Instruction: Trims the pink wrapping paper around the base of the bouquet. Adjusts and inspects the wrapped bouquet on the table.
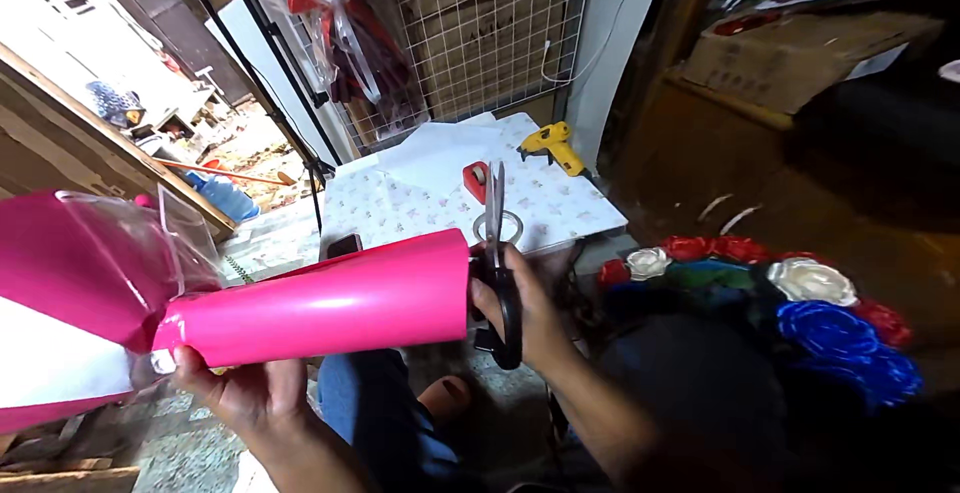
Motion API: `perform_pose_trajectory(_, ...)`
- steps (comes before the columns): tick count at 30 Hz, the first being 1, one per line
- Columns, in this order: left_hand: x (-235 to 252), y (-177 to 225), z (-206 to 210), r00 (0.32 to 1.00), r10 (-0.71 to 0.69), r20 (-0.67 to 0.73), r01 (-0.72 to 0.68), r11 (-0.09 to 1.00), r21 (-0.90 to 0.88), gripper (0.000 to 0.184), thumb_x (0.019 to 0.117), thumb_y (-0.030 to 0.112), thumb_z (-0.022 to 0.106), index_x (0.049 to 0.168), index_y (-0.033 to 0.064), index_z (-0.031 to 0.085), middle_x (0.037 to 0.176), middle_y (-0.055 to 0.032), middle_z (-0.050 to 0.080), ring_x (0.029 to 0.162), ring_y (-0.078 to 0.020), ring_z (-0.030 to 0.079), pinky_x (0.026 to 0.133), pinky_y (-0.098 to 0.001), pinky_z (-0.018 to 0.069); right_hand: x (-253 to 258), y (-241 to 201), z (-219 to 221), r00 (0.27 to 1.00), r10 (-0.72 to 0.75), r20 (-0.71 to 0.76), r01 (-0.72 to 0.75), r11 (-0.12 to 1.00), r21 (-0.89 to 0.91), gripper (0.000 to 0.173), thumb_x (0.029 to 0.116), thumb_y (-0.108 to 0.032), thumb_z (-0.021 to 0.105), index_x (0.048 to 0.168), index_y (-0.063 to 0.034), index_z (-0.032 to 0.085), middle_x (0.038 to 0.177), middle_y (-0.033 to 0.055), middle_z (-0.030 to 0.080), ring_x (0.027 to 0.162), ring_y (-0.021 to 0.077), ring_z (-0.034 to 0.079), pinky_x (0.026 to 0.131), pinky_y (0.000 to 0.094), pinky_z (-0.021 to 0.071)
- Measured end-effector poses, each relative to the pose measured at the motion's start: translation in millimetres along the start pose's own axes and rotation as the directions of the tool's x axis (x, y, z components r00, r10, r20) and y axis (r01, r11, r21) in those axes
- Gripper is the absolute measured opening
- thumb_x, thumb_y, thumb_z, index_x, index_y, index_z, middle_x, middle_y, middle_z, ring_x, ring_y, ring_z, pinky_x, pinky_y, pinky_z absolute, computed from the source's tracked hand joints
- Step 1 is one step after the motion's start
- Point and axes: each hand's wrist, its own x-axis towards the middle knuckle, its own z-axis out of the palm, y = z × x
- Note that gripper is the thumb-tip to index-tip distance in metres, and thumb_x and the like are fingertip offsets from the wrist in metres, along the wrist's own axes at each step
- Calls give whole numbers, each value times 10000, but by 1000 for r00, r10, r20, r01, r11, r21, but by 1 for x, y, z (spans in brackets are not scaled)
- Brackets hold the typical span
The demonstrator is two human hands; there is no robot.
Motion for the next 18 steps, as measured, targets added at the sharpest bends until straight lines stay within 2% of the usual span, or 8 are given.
perform_pose_trajectory(4,-3,-2,1,1000,28,3,-28,997,72,410,907,382,714,1156,73,609,1000,-120,707,984,-246,710,872,-486,599,-2,7,2,997,82,-13,-81,994,71,479,873,-141,672,1304,-10,510,1007,-14,684,905,-9,660,813,175,557)
perform_pose_trajectory(6,-7,-1,-2,995,66,79,-79,981,178,453,943,522,630,1144,116,618,940,-47,720,916,-176,719,835,-414,614,-2,12,2,991,128,-27,-123,983,135,431,875,-111,642,1280,-34,516,980,-33,671,875,-16,653,793,172,555)
perform_pose_trajectory(8,-11,1,-4,975,85,206,-141,951,275,482,875,644,620,976,184,721,868,17,753,844,-104,734,760,-321,617,-1,13,3,977,212,-21,-199,943,265,348,913,-53,581,1253,-45,508,934,-36,640,817,-8,642,752,177,559)
perform_pose_trajectory(9,-12,4,-5,952,68,299,-165,936,311,482,860,684,600,895,236,775,876,56,762,866,-67,728,781,-280,603,-2,13,4,966,259,-20,-238,913,330,287,948,-36,544,1232,-53,513,910,-36,636,787,1,642,727,183,563)
perform_pose_trajectory(10,-14,6,-6,925,67,373,-195,928,317,468,877,677,587,908,254,786,934,64,764,942,-65,719,848,-290,592,-2,13,4,952,305,-14,-277,881,384,239,984,-40,502,1222,-59,523,896,-36,650,777,9,653,715,191,572)
perform_pose_trajectory(14,-25,11,-2,887,180,425,-311,913,263,329,911,496,662,1088,240,768,1033,61,766,1021,-62,709,882,-306,594,-3,14,5,890,447,87,-424,743,517,225,1099,-129,364,1203,-61,551,914,-6,687,823,56,687,743,239,598)
perform_pose_trajectory(15,-26,14,-3,872,196,448,-336,906,258,362,895,497,674,1118,227,765,1076,54,762,1062,-67,699,916,-306,581,-3,13,4,880,461,115,-451,736,504,238,1104,-137,350,1199,-59,553,909,-8,687,817,57,687,734,240,598)
perform_pose_trajectory(18,-18,23,-14,841,166,514,-351,892,286,572,833,597,699,1227,182,708,1268,-29,698,1253,-186,616,1075,-406,490,-4,5,4,866,466,181,-496,751,437,224,1104,-146,363,1168,-61,559,846,-11,679,710,62,678,626,227,592)
